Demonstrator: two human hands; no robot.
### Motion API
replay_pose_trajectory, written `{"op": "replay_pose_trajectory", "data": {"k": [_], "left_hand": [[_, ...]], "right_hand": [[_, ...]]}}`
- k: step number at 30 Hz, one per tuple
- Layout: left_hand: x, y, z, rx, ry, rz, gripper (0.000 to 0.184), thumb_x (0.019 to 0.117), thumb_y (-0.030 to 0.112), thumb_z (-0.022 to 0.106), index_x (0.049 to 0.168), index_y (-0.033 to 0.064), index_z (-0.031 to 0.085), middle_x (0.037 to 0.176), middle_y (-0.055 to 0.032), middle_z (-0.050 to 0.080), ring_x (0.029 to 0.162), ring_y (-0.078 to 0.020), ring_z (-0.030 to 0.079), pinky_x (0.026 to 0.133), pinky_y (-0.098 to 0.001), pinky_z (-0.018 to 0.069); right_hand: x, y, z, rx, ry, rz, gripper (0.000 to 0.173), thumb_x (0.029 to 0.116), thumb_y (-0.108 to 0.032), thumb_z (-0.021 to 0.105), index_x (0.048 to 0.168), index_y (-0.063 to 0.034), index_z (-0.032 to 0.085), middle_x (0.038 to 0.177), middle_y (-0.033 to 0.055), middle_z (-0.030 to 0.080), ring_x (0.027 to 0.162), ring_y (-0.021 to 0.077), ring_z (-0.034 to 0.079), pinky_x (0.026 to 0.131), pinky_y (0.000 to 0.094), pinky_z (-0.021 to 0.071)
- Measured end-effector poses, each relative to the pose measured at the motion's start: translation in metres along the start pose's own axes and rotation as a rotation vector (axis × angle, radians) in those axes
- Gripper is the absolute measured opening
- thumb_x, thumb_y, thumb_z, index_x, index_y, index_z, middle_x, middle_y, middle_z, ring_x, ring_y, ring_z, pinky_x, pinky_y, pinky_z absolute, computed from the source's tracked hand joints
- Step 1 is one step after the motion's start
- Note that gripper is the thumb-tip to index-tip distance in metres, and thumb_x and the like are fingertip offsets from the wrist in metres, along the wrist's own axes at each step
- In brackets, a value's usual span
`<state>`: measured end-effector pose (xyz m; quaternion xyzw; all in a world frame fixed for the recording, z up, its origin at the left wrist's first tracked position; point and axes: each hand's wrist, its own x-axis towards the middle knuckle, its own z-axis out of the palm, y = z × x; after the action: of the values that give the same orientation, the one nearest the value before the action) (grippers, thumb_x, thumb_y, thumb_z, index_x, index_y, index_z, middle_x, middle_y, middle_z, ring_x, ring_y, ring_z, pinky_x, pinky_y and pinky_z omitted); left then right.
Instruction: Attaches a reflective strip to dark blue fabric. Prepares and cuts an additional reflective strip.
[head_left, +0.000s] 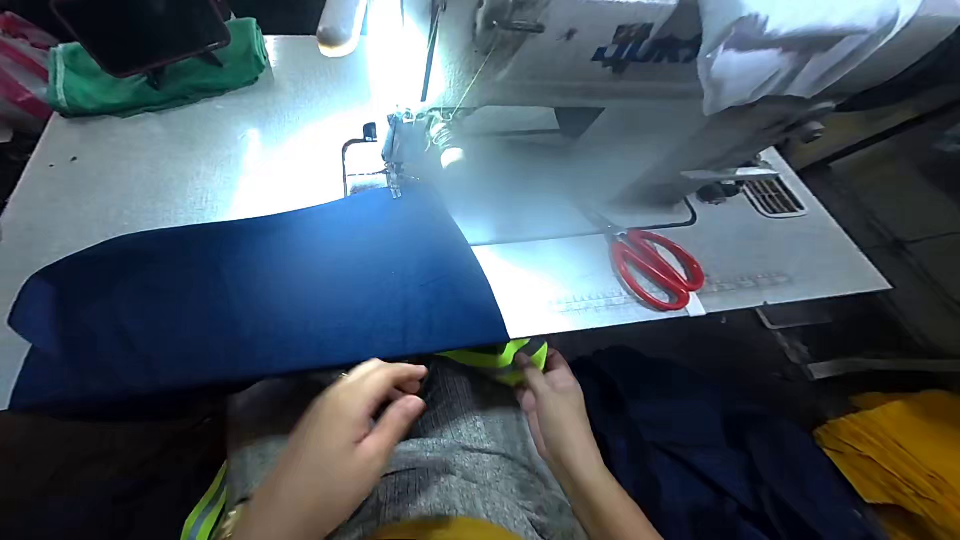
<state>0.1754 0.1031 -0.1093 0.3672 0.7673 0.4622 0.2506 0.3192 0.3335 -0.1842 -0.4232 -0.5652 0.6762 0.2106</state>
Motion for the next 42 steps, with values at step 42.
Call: {"op": "replay_pose_trajectory", "data": {"k": [42], "left_hand": [[0.155, -0.007, -0.064, 0.401, 0.325, -0.060, 0.011, 0.1033, 0.021, 0.061, 0.101, 0.0119, 0.067, 0.085, -0.0016, 0.068, 0.071, -0.0148, 0.065, 0.064, -0.0378, 0.0537]], "right_hand": [[-0.048, -0.042, 0.067, -0.444, -0.738, -0.083, 0.023, 0.1067, -0.015, 0.051, 0.108, 0.0038, 0.064, 0.087, 0.0117, 0.069, 0.080, 0.0168, 0.068, 0.075, 0.0365, 0.0568]]}}
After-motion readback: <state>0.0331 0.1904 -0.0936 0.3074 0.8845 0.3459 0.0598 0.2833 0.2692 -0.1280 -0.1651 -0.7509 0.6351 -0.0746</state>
